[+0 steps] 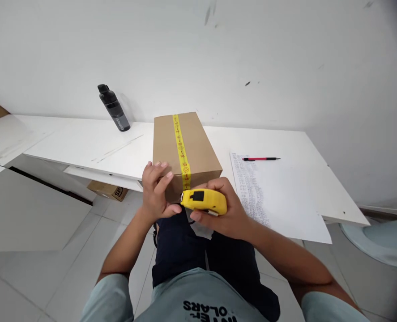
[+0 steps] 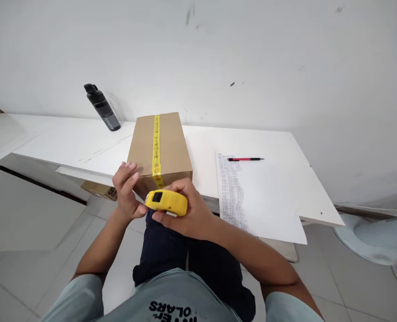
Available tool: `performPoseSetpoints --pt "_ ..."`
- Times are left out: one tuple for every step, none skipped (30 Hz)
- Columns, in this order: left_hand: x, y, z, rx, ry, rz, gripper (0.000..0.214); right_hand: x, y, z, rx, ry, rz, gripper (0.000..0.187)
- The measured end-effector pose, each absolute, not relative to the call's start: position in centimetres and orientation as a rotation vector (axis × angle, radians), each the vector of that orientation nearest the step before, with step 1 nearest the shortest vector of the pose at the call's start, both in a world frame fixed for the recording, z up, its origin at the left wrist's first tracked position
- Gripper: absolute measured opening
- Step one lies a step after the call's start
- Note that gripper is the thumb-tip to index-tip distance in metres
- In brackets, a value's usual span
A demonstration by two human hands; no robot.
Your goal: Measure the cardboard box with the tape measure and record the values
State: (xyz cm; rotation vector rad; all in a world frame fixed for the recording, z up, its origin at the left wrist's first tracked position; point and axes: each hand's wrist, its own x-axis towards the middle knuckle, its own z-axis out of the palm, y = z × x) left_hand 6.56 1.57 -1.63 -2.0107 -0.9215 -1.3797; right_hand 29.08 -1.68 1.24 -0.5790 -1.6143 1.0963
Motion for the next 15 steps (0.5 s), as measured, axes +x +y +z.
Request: performPoseSetpoints --pt "6.7 1.5 -2.0 -1.972 -0.851 -1.427 0.072 29.4 -1.6 1.4 -0.619 -1.597 1.139 0.048" --pt "6.8 1.3 -2.3 -1.957 -0.77 -1.433 0.063 29.8 -1.6 1.5 -0.638 -1.587 1.187 0.047" --pt "6.9 0.8 -2.3 -1.968 -0.698 -1.397 0.051 30.2 -1.5 1.7 -0.643 -1.585 1.237 0.047" --pt "7.0 0.2 -2.3 -2.0 -0.651 -1.327 0.038 30.5 -1.5 1.8 -0.636 -1.589 1.288 0.047" --pt "7.1 -0.4 -2.0 -2.044 -0.632 -1.244 0.028 30.8 -1.5 1.9 -0.625 -1.595 1.334 0.048" --pt "7.2 -0.9 -1.7 -2.089 -0.631 -1.171 0.02 31.0 -1.5 2.0 -0.615 -1.603 1.367 0.05" --pt "7.3 -1.4 -1.3 -2.122 -0.63 -1.131 0.015 31.2 -1.5 2.0 -0.61 -1.609 1.389 0.052" --pt "7.3 -1.8 -0.9 -2.137 -0.616 -1.123 0.011 31.3 -1.5 2.0 -0.608 -1.614 1.403 0.053" --pt "7.4 -2.1 -0.6 -2.138 -0.585 -1.134 0.007 31.3 -1.6 1.9 -0.612 -1.616 1.408 0.054" --pt "7.3 -2.2 -0.4 -2.132 -0.549 -1.157 0.005 31.2 -1.6 1.9 -0.621 -1.614 1.402 0.053" --pt "7.1 -2.2 -0.3 -2.123 -0.517 -1.186 0.008 31.2 -1.7 1.9 -0.635 -1.612 1.385 0.052" --pt "6.8 -2.1 -0.3 -2.106 -0.509 -1.214 0.012 31.1 -1.8 1.9 -0.65 -1.61 1.355 0.05" --pt "6.2 -1.8 -0.3 -2.075 -0.546 -1.23 0.015 31.0 -1.9 1.9 -0.665 -1.611 1.313 0.048" --pt "5.4 -1.5 -0.3 -2.019 -0.625 -1.235 0.016 31.0 -2.0 2.0 -0.671 -1.607 1.258 0.047" --pt "4.5 -1.1 -0.3 -1.934 -0.732 -1.229 0.016 31.0 -2.0 2.1 -0.666 -1.597 1.194 0.045"
